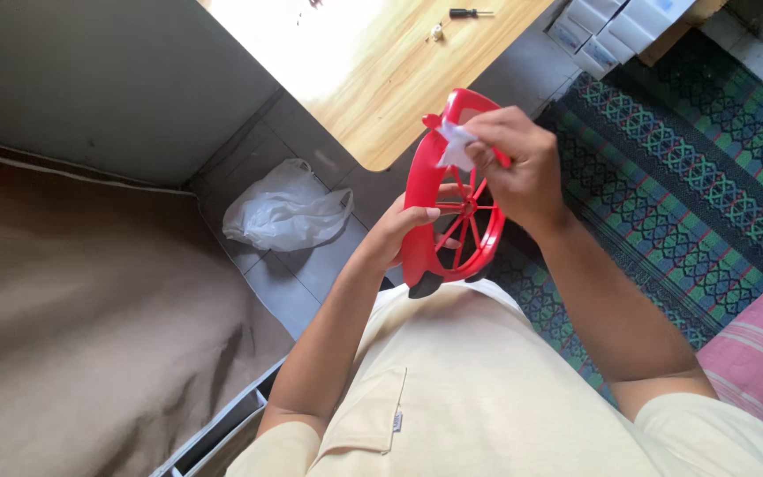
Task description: The person disassembles a red car-shaped electric fan by removing the front grille, unscrewing the central hub, and taking out the fan blade. They then wipe the interior of the fan housing with a paper towel.
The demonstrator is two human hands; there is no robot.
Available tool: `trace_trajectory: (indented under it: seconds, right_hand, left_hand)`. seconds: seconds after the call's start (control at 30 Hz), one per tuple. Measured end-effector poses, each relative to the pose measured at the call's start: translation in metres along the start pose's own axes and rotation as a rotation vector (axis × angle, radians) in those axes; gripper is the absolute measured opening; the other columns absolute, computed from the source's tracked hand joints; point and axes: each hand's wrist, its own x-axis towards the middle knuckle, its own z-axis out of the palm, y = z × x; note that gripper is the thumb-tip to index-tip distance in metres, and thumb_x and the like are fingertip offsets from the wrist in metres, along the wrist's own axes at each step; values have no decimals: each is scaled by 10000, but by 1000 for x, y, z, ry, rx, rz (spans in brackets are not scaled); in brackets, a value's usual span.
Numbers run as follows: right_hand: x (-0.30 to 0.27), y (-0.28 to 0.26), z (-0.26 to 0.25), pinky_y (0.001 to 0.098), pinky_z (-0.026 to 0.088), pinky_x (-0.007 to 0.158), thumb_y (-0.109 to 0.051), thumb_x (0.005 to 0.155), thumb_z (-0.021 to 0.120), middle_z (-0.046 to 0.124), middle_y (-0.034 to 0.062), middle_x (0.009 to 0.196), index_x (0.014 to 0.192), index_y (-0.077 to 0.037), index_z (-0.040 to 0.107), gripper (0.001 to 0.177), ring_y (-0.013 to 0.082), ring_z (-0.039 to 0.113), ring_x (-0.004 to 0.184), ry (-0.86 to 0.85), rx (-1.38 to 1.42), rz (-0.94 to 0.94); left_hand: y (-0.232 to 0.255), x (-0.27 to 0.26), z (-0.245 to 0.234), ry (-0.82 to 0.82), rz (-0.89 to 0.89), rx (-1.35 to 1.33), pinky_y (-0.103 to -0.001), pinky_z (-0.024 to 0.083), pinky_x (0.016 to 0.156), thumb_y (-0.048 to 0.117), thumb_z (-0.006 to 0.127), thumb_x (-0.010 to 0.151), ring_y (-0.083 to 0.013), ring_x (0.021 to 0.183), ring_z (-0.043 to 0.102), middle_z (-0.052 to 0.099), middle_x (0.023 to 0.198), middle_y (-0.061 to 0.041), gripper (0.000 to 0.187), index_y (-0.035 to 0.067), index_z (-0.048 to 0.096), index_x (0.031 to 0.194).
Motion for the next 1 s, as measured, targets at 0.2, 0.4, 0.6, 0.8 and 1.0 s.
trace_trajectory:
  seconds: [0.2, 0.4, 0.6, 0.8, 1.0]
  right_hand:
    - [-5, -6, 34, 488, 494, 1126, -114, 995, 688, 695, 142, 1310, 1236, -13, 727, 265, 365, 623, 1291, -38, -309, -208]
    - [-28, -14, 53, 658, 256, 1228, -437, 1090, 486, 619, 181, 1466, 1327, -37, 690, 508, 426, 462, 1465, -190, -358, -258]
    - [-20, 3, 35, 681, 165, 1251, -462, 1118, 420, 606, 167, 1493, 1402, -27, 645, 567, 425, 425, 1505, -249, -412, -242]
    - [-32, -4, 23, 620, 220, 1258, -405, 1085, 528, 619, 169, 1464, 1386, -48, 658, 484, 345, 525, 1446, -383, -323, -347]
    - [-6, 17, -3, 568, 368, 1229, -210, 963, 707, 611, 203, 1449, 1359, -17, 639, 445, 396, 530, 1420, -302, -209, -409]
  left_hand:
    - [-8, 2, -22, 40, 5, -80, -423, 608, 828, 648, 501, 969, -321, 1332, 574, 538, 1475, -177, 873, 30, 354, 1567]
    - [-16, 11, -34, 223, -164, -260, -453, 638, 879, 869, 272, 878, -332, 1208, 628, 591, 1374, -170, 1024, 126, 356, 1578]
    - [-25, 16, -27, 120, -105, -196, -479, 602, 837, 891, 237, 875, -314, 1178, 632, 600, 1371, -163, 1037, 118, 395, 1548]
    - [-31, 28, -19, 223, -107, -435, -444, 621, 1022, 867, 232, 924, -315, 1322, 624, 595, 1465, -169, 1061, 64, 400, 1596]
    - [-43, 36, -12, 62, -50, -294, -478, 597, 809, 943, 192, 914, -366, 1092, 662, 663, 1267, -225, 1095, 78, 481, 1521]
